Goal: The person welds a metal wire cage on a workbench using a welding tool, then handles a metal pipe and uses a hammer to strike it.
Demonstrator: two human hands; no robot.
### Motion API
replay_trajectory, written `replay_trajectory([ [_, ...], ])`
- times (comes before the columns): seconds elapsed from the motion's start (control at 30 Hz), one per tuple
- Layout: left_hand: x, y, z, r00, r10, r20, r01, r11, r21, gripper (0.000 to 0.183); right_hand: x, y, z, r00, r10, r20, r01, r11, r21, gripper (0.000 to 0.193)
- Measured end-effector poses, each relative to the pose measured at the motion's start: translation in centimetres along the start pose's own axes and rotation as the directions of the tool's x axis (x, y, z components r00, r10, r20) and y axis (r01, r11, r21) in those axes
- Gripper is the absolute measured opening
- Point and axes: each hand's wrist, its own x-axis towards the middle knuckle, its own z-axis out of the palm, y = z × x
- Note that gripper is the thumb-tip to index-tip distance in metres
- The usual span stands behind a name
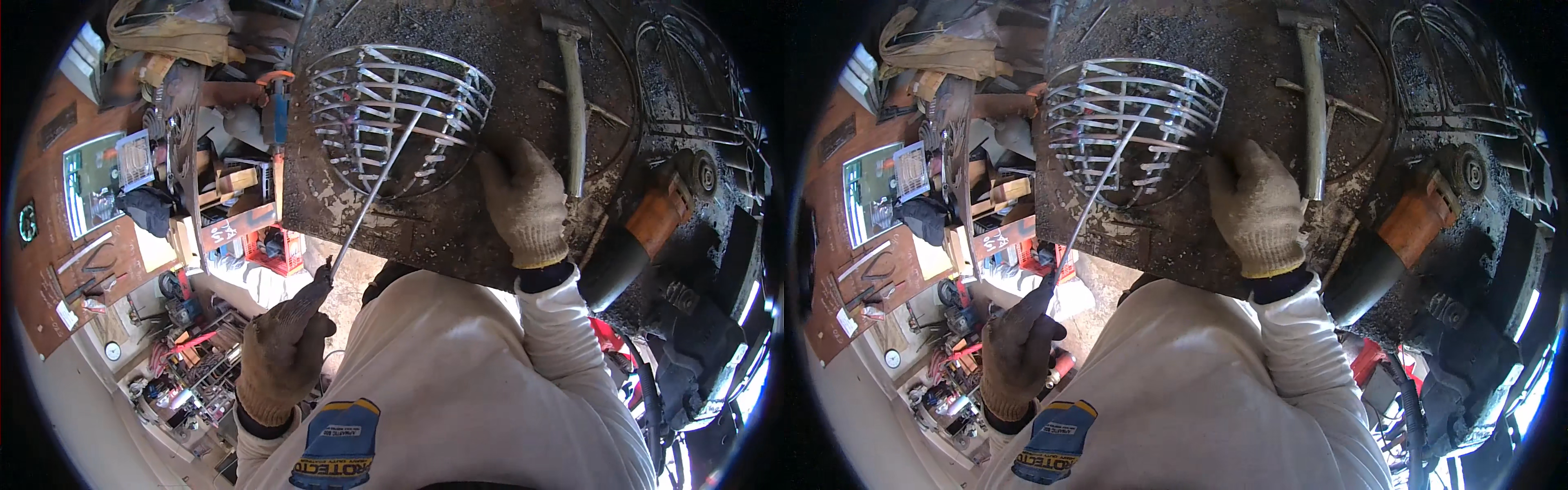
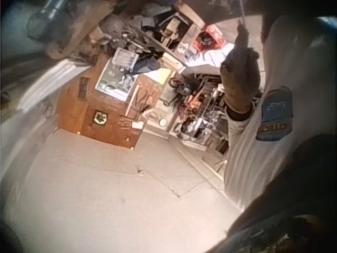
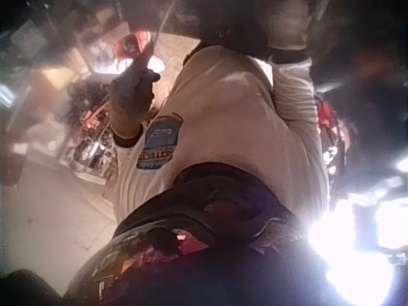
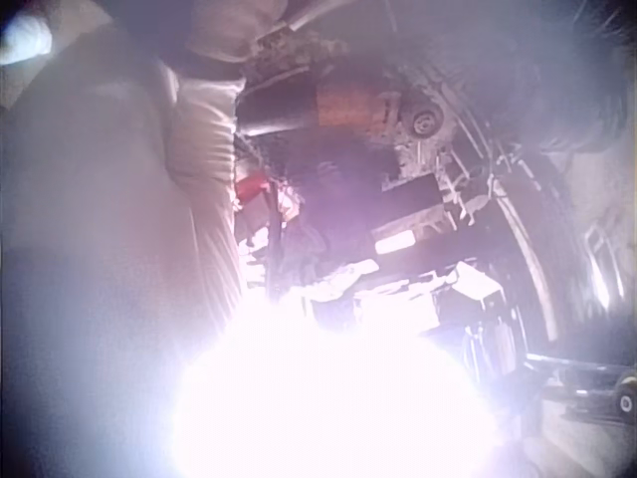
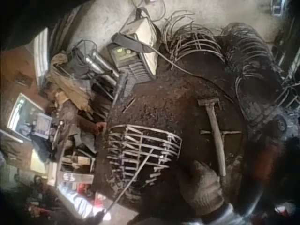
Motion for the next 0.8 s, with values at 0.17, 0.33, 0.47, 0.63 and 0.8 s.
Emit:
replay_trajectory([
  [0.17, -0.1, 0.0, 0.1, 1.0, -0.011, -0.012, 0.011, 0.998, -0.067, 0.051, -0.9, 0.0, -0.8, 0.995, 0.053, -0.079, -0.042, 0.99, 0.135, 0.016],
  [0.33, 0.0, 0.0, 0.3, 0.999, 0.031, -0.036, -0.033, 0.998, -0.054, 0.049, -3.2, -1.0, -2.0, 0.981, 0.182, 0.07, -0.195, 0.938, 0.288, 0.019],
  [0.47, 0.0, 0.1, 0.3, 0.999, -0.005, -0.036, 0.003, 0.999, -0.055, 0.046, -4.7, -1.9, -2.7, 0.96, 0.196, 0.202, -0.248, 0.927, 0.282, 0.016],
  [0.63, 0.3, 0.4, 0.4, 1.0, -0.021, 0.012, 0.021, 0.999, -0.043, 0.05, -3.6, -1.4, -2.7, 0.994, 0.054, 0.09, -0.062, 0.994, 0.086, 0.015],
  [0.8, 0.2, 0.7, 0.3, 0.993, -0.114, -0.001, 0.113, 0.985, -0.134, 0.048, -1.3, -0.6, -1.5, 0.997, 0.071, 0.041, -0.076, 0.99, 0.12, 0.018],
])
